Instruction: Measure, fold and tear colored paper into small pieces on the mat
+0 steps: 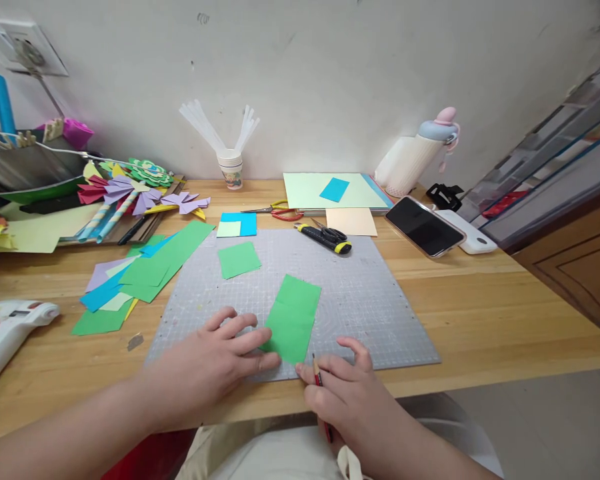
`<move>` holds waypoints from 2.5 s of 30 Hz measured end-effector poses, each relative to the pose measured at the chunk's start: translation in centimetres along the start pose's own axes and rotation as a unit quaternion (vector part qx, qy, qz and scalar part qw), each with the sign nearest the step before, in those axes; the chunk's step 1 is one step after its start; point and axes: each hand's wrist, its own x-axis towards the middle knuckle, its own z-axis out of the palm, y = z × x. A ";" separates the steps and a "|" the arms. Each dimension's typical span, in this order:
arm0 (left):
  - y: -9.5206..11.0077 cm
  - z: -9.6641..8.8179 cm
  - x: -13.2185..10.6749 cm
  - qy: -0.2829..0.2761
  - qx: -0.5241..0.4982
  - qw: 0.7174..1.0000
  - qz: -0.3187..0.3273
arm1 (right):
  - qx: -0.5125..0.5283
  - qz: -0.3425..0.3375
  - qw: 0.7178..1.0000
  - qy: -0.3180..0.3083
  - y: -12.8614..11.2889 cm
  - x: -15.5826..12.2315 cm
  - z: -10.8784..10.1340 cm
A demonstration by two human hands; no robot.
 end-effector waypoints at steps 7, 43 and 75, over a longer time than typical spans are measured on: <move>-2.0 0.1 -1.4 0.010 0.019 1.000 -0.010 | -0.048 -0.044 0.997 -0.032 0.3 1.3 -0.1; -2.2 -2.8 8.0 -0.036 -0.279 0.951 -0.128 | 0.036 0.140 0.967 0.210 0.8 -1.8 0.0; 5.1 0.6 2.7 0.286 -0.655 0.569 -0.407 | 0.244 0.240 0.922 0.181 2.3 3.6 -1.3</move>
